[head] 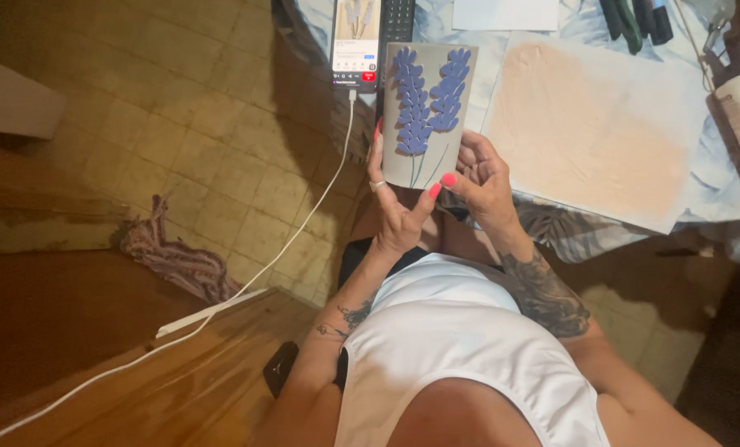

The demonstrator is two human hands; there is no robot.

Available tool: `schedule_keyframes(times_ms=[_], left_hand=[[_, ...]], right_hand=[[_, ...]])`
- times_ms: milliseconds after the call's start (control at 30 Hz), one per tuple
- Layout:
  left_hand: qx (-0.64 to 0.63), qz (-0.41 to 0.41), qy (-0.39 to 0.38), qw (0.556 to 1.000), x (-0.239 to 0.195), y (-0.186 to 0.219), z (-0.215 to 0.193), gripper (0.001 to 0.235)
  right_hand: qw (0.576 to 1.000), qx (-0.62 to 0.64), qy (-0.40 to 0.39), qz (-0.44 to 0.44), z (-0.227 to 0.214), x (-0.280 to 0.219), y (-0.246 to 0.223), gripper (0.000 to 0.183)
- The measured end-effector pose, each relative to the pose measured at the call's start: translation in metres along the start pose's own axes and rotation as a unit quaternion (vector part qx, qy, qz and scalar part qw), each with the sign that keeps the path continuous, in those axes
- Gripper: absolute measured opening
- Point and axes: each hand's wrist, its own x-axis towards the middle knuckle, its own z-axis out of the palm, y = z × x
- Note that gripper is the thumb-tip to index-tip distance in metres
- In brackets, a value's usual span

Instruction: Decorating a white cylinder by gluing small blue flower cutouts onto its surface.

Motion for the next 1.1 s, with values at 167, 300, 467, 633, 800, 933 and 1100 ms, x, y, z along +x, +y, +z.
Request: schedule_keyframes(times_ms=[167,300,467,633,800,933,1100], left_hand=[[-0.019,-0.015,0.003,1.000,0.000,0.002,-0.001,0.081],[0.000,-0.017,-0.004,1.000,0.003,0.006,0.001,0.080],[0.041,-0.052,-0.022,0.998,0.030,0.031,0.002,0.076],[0.136,-0.112,-0.060,0.982,0.055,0.031,0.001,0.075],[0.177,-0.178,-0.086,0.964,0.081,0.025,0.002,0.075],[0.215,-0.131,-0.087,0.964,0.096,0.012,0.004,0.069],[0.262,-0.125,-0.100,0.952,0.110,0.009,0.005,0.071]], right_hand=[[1.000,-0.011,-0.003,0.008,0.001,0.001,-0.001,0.058],[1.000,-0.005,0.018,0.020,0.011,-0.001,-0.013,0.056],[0.997,-0.024,0.056,0.052,0.012,0.011,-0.031,0.050],[0.986,-0.078,0.096,0.114,0.028,0.033,-0.073,0.049],[0.971,-0.108,0.095,0.189,0.023,0.065,-0.077,0.048],[0.969,-0.113,0.091,0.202,0.019,0.083,-0.074,0.046],[0.960,-0.145,0.066,0.228,0.022,0.100,-0.078,0.044]])
